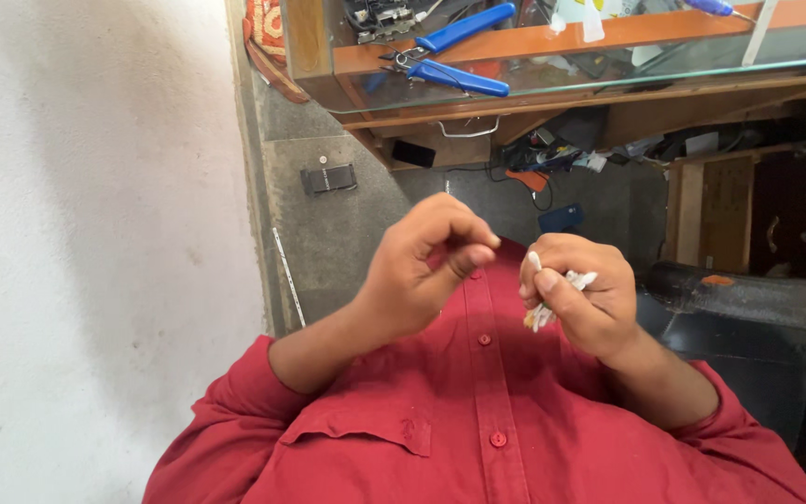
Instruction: The person cleans a small metal component with a cotton swab, then uses tweezers to place it into a slot on a disassembled laptop motherboard. They continue to adjust the component and clean the area with additional swabs.
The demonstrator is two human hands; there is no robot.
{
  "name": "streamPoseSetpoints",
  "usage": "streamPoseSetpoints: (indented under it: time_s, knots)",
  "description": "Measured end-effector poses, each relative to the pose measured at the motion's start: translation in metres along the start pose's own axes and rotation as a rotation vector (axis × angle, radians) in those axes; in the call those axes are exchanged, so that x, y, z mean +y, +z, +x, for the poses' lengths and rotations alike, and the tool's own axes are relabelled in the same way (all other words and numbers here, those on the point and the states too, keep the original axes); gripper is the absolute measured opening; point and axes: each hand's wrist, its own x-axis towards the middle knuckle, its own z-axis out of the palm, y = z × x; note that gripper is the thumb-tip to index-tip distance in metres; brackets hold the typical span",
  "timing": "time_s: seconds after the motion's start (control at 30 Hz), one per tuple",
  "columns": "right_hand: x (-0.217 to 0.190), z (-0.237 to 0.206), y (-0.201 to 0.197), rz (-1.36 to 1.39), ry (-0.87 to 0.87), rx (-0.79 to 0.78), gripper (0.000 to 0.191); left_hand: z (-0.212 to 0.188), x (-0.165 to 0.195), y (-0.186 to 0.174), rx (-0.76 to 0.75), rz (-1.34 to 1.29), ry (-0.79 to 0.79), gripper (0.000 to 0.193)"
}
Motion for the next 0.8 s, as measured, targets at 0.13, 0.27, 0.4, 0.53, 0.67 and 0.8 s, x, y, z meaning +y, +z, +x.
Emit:
streamPoseSetpoints:
  time_s: [0.13,0.27,0.4,0.53,0.67,0.8]
  knots:
    - [0.02,-0.004,-0.01,0.387,0.08,-0.023,0.023,0.013,0.002,0.019,-0.05,-0.175,-0.032,0.022]
    - [0.036,-0.005,-0.02,0.762,0.392,0.02,0.02,0.023,-0.007,0.032,-0.057,-0.198,-0.036,0.015]
    - [0.047,0.002,-0.029,1.112,0.522,-0.087,0.02,0.025,-0.018,0.037,-0.032,-0.177,-0.01,0.006]
    - [0.046,0.011,-0.029,1.076,0.534,-0.055,0.019,0.027,-0.021,0.042,0.021,-0.281,-0.054,0.005]
    - [0.034,0.025,-0.025,0.228,0.082,0.046,0.02,0.028,-0.015,0.046,0.127,-0.303,-0.184,0.01]
    - [0.022,0.046,-0.027,-0.552,-0.435,0.119,0.021,0.028,-0.009,0.048,0.23,-0.126,-0.294,0.01]
